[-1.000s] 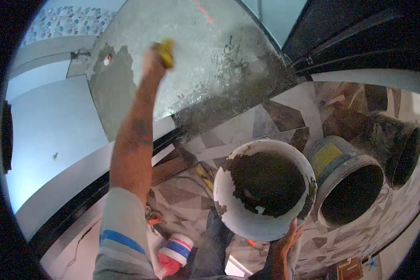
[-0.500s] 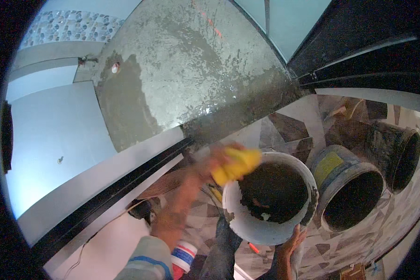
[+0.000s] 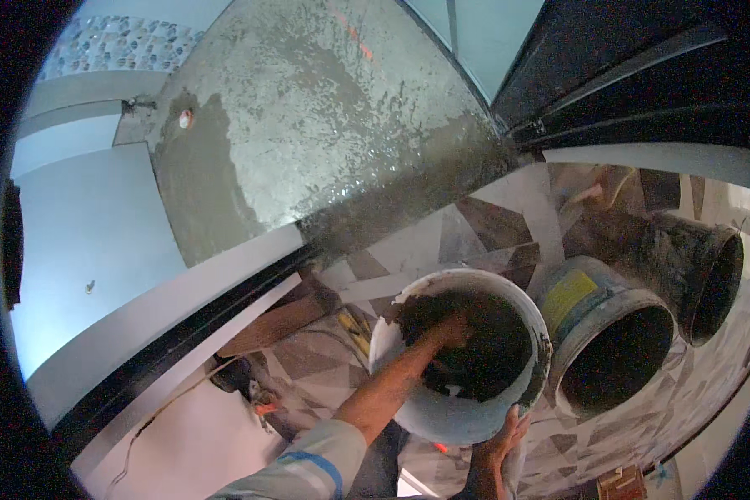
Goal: Applying mortar and laying floor tiles in a building interior.
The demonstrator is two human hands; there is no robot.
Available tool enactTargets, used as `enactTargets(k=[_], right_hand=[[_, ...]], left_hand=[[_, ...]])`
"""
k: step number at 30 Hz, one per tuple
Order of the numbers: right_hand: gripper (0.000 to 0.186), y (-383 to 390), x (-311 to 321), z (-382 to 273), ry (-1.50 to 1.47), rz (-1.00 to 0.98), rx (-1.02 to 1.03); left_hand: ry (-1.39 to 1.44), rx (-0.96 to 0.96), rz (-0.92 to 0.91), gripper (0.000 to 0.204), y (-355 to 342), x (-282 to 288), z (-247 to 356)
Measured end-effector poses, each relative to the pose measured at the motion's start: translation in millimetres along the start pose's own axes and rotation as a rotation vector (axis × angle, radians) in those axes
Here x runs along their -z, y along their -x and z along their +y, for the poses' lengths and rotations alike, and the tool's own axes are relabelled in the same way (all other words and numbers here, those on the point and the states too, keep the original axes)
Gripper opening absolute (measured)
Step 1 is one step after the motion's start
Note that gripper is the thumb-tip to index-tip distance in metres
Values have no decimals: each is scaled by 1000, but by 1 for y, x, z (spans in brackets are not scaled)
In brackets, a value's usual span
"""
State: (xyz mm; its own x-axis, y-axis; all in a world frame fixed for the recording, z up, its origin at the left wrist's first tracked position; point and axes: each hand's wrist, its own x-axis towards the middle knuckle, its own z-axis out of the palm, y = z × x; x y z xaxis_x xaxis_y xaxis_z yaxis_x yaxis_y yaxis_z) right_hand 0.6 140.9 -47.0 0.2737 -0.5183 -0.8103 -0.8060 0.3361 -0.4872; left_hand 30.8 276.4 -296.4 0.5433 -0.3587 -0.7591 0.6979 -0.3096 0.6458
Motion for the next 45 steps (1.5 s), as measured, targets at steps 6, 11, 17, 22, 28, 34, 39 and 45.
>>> enactTargets(k=[6,11,17,22,28,34,39,45], right_hand=[[82,8,1,-23,191,-131,102],[82,-6,15,3,295,123,106],[84,5,-3,-4,182,28,97],[84,-6,15,9,137,49,122],[84,-8,10,9,202,130,122],[78,-10,13,10,59,112,82],[50,7,-8,0,-65,-106,99],[61,-11,18,11,-77,27,47]], left_hand=[[482,-37,-183,48,63,84,73],[527,-150,-173,41,132,210,146],[884,-323,790,34,138,387,134],[1051,-778,1037,42,182,462,156],[990,-542,890,44,265,460,125],[704,-108,955,46,252,428,92],[394,14,986,27,217,470,-4],[1103,-452,1225,34,150,452,78]])
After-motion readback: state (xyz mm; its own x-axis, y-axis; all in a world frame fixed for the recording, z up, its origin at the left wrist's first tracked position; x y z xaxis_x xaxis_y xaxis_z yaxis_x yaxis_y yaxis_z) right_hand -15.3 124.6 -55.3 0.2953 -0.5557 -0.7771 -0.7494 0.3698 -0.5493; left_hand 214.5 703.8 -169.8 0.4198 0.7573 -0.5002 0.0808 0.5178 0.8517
